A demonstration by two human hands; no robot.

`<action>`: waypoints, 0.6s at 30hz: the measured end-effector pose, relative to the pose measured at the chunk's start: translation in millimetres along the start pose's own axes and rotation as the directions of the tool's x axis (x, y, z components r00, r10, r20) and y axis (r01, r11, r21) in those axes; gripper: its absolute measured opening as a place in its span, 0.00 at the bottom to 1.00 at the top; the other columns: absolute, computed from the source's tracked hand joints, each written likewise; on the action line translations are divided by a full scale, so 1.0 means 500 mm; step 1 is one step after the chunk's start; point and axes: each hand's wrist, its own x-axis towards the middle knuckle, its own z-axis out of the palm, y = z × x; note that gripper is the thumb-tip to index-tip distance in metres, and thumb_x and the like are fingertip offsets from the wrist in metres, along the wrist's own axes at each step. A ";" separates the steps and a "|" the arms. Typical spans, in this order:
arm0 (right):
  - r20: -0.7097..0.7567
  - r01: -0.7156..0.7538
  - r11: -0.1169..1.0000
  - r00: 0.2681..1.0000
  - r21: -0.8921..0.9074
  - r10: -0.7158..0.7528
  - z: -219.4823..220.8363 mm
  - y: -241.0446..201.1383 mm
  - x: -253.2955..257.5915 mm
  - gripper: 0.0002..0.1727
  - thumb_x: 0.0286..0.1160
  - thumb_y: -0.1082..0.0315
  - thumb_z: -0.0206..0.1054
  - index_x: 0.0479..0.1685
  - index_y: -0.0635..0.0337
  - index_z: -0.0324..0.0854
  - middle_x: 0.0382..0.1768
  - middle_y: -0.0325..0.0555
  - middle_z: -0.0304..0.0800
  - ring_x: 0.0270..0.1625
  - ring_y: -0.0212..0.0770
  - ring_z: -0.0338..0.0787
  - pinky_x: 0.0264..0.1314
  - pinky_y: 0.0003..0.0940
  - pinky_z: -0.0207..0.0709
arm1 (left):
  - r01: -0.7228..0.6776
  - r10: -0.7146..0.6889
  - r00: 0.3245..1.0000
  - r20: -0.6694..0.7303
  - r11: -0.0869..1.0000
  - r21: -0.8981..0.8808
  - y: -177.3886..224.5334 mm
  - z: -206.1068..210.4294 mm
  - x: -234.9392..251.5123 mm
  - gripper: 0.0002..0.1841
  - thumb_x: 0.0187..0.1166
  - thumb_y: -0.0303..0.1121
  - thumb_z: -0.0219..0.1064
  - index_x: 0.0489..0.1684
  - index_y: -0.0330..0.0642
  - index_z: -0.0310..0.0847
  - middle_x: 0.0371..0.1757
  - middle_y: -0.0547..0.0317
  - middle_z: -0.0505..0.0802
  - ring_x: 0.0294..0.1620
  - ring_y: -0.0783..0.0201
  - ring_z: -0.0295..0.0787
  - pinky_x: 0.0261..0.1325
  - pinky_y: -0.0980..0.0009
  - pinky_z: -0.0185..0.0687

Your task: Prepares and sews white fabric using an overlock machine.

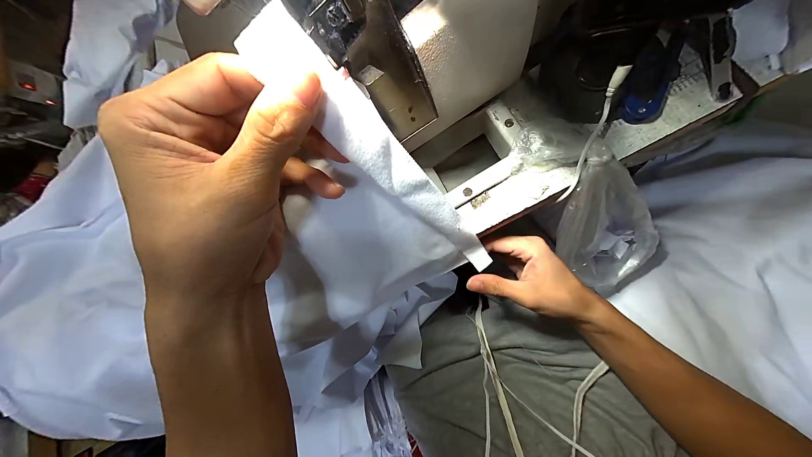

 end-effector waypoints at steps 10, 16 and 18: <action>-0.265 0.100 0.995 0.959 -0.008 -0.099 0.025 -0.021 -0.003 0.07 0.74 0.70 0.74 0.42 0.64 0.94 0.38 0.33 0.97 0.40 0.19 0.92 0.48 0.16 0.87 | -0.014 0.014 1.000 0.002 1.000 -0.010 0.004 0.002 0.000 0.07 0.86 0.28 0.62 0.40 0.53 0.83 0.32 0.77 0.95 0.26 0.78 0.92 0.25 0.83 0.89; -0.309 0.139 0.988 0.939 -0.061 -0.151 0.033 -0.029 -0.015 0.07 0.68 0.72 0.78 0.42 0.63 0.95 0.41 0.36 0.99 0.45 0.24 0.95 0.55 0.20 0.89 | 0.016 -0.017 0.999 -0.028 0.999 -0.031 0.009 0.010 0.001 0.06 0.78 0.23 0.69 0.38 0.49 0.83 0.31 0.74 0.95 0.27 0.75 0.94 0.28 0.78 0.93; -0.311 0.155 0.982 0.933 -0.104 -0.180 0.037 -0.031 -0.024 0.06 0.69 0.69 0.78 0.41 0.60 0.95 0.40 0.33 0.98 0.43 0.22 0.94 0.51 0.17 0.89 | 0.052 -0.053 0.997 -0.063 0.998 -0.022 0.016 0.017 0.000 0.08 0.73 0.20 0.72 0.37 0.46 0.84 0.29 0.72 0.95 0.25 0.75 0.93 0.26 0.77 0.92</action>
